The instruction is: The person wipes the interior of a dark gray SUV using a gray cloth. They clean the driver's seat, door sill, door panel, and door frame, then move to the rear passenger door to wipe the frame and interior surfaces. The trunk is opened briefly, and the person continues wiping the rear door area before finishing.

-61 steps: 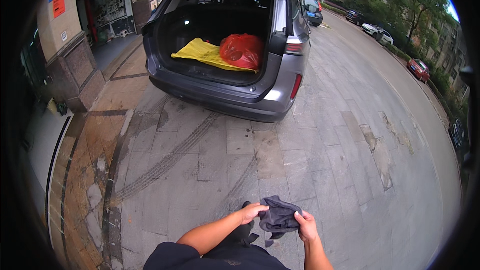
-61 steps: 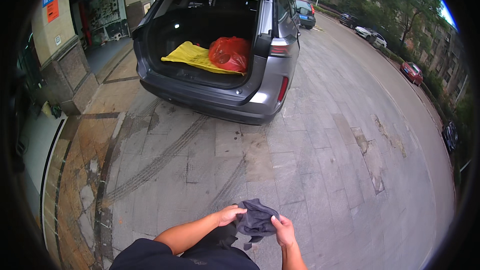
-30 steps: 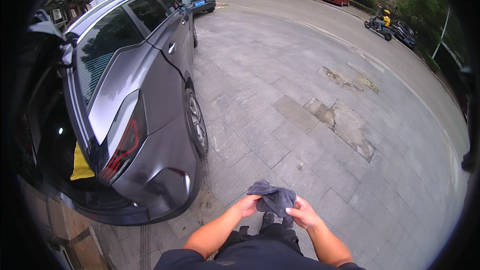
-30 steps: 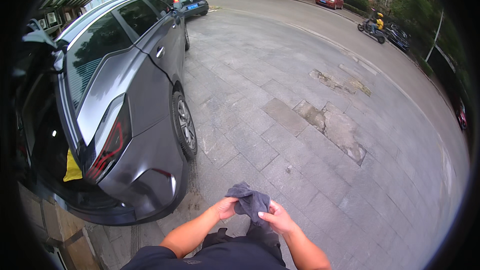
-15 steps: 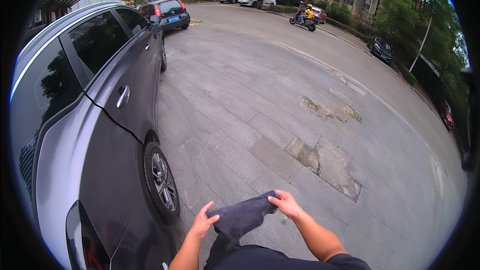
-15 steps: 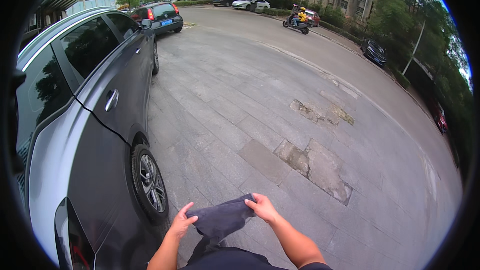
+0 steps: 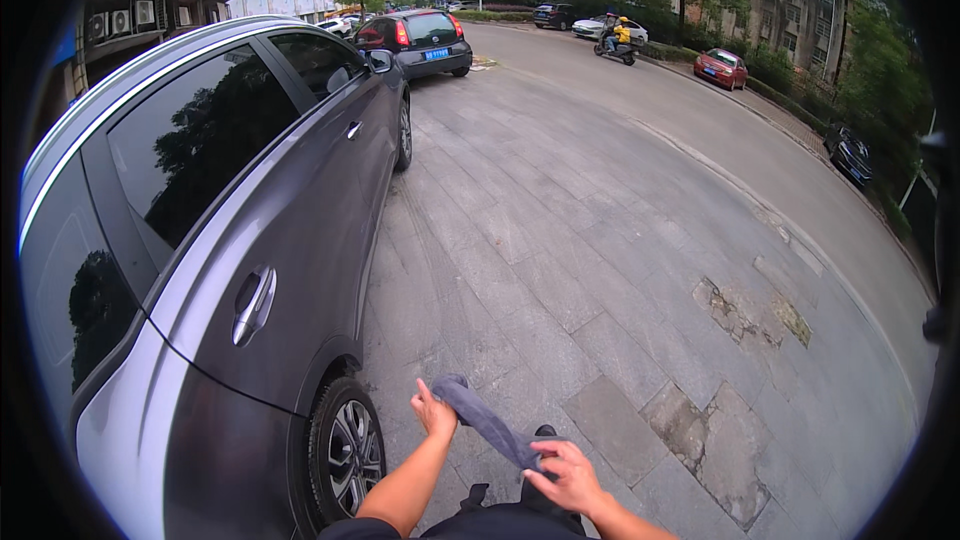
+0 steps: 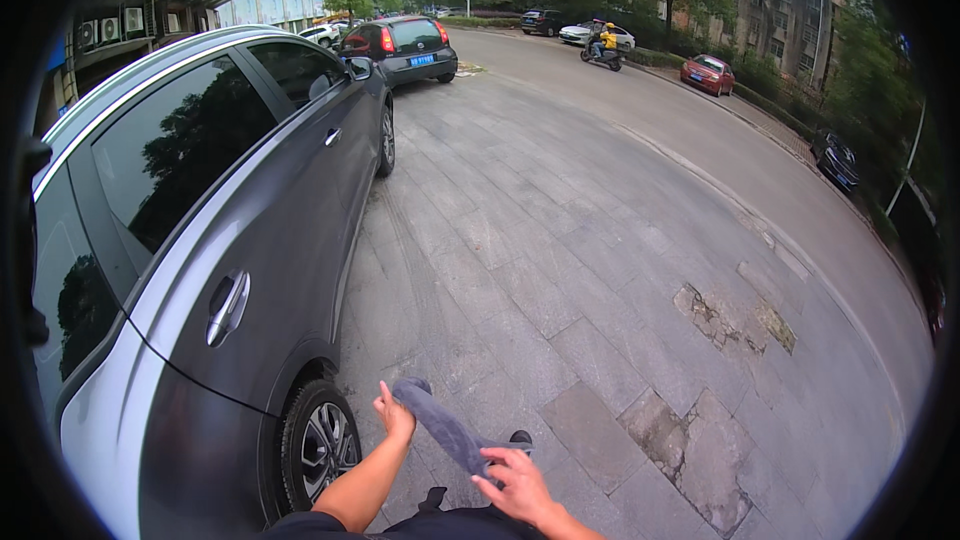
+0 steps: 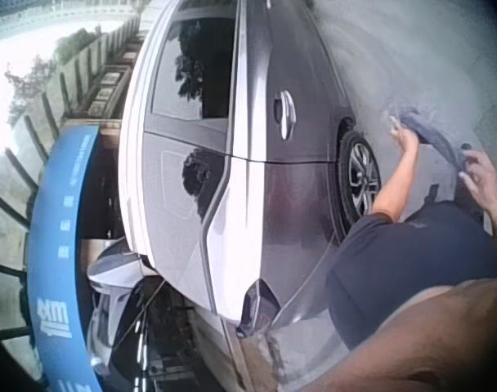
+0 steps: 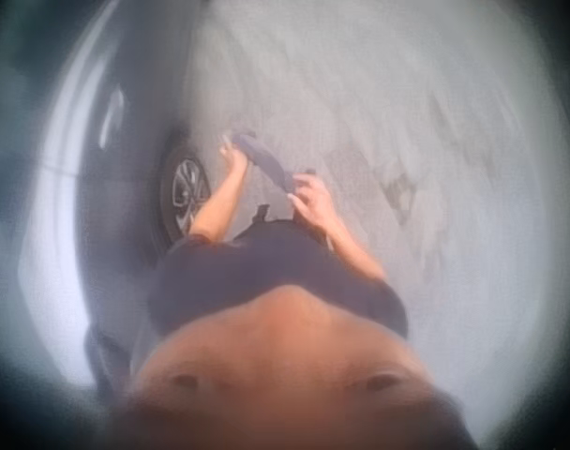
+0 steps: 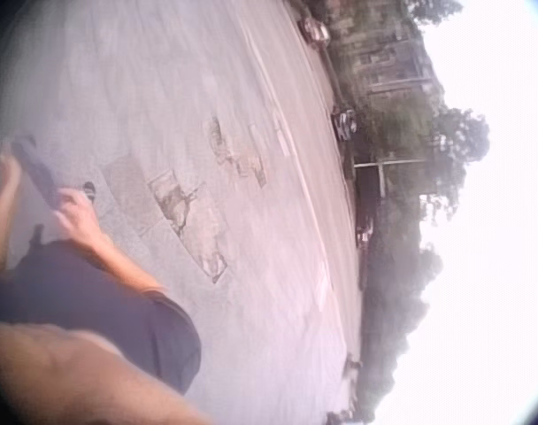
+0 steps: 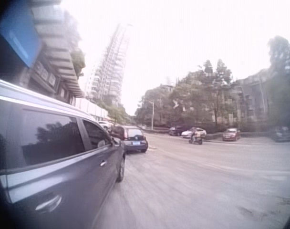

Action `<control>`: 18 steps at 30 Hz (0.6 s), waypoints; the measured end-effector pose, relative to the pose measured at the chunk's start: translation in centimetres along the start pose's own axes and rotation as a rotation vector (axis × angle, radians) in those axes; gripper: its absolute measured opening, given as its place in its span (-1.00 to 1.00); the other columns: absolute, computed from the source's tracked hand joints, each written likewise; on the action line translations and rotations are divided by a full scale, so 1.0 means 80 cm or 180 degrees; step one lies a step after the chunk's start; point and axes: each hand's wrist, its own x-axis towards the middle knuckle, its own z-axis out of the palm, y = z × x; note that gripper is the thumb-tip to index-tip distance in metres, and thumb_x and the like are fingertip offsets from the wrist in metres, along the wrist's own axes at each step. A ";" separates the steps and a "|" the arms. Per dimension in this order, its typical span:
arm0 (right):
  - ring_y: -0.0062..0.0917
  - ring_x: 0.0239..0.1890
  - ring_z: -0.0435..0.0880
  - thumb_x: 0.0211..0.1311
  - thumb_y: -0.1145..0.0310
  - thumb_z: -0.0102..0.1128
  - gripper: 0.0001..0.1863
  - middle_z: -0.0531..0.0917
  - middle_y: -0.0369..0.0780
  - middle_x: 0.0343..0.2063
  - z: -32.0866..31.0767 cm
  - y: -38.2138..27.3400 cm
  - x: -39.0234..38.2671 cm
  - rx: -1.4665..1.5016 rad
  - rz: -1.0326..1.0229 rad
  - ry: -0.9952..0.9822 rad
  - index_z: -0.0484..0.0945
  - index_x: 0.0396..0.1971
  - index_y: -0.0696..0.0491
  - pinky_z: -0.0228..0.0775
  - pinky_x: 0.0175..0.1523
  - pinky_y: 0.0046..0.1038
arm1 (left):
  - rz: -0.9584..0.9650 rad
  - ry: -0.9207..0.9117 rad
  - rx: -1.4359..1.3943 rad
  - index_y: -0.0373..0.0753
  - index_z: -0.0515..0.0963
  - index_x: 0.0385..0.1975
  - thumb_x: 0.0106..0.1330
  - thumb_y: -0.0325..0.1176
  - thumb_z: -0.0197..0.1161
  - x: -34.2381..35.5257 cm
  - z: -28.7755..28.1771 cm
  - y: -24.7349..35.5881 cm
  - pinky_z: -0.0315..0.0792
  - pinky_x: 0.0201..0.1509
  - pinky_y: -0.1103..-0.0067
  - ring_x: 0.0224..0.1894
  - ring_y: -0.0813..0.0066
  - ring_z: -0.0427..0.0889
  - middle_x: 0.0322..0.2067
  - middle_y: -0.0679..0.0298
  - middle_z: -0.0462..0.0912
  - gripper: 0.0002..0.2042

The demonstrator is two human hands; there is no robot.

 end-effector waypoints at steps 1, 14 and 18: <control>-0.27 -0.03 0.60 0.10 0.25 0.41 -0.77 0.63 -0.16 0.01 0.005 0.016 0.032 0.0238 -0.0224 -0.0297 0.65 -0.45 0.12 0.47 0.03 -0.33 | -0.0550 0.0118 -0.0923 -0.01 0.58 0.10 0.27 -0.32 0.21 0.013 0.042 0.017 0.39 0.06 0.33 -0.16 0.11 0.52 -0.26 0.12 0.51 -0.64; -0.42 -0.14 0.71 0.28 0.21 0.26 -0.75 0.65 -0.16 0.01 -0.065 0.330 0.451 0.0901 0.1118 -0.0784 0.70 -0.23 0.08 0.58 -0.13 -0.46 | -0.1412 -0.3732 -0.4339 -0.12 0.53 -0.04 0.29 -0.34 0.12 0.268 0.211 0.271 0.35 0.00 0.48 -0.20 0.28 0.52 -0.19 0.18 0.55 -0.75; -0.46 -0.14 0.69 0.30 0.22 0.26 -0.73 0.67 -0.16 -0.03 0.007 0.432 0.583 0.1310 0.1362 -0.0712 0.69 -0.20 0.12 0.54 -0.07 -0.46 | -0.1169 -0.2973 -0.4042 -0.15 0.52 -0.08 0.30 -0.35 0.09 0.385 0.267 0.239 0.34 -0.02 0.53 -0.21 0.34 0.52 -0.17 0.20 0.56 -0.77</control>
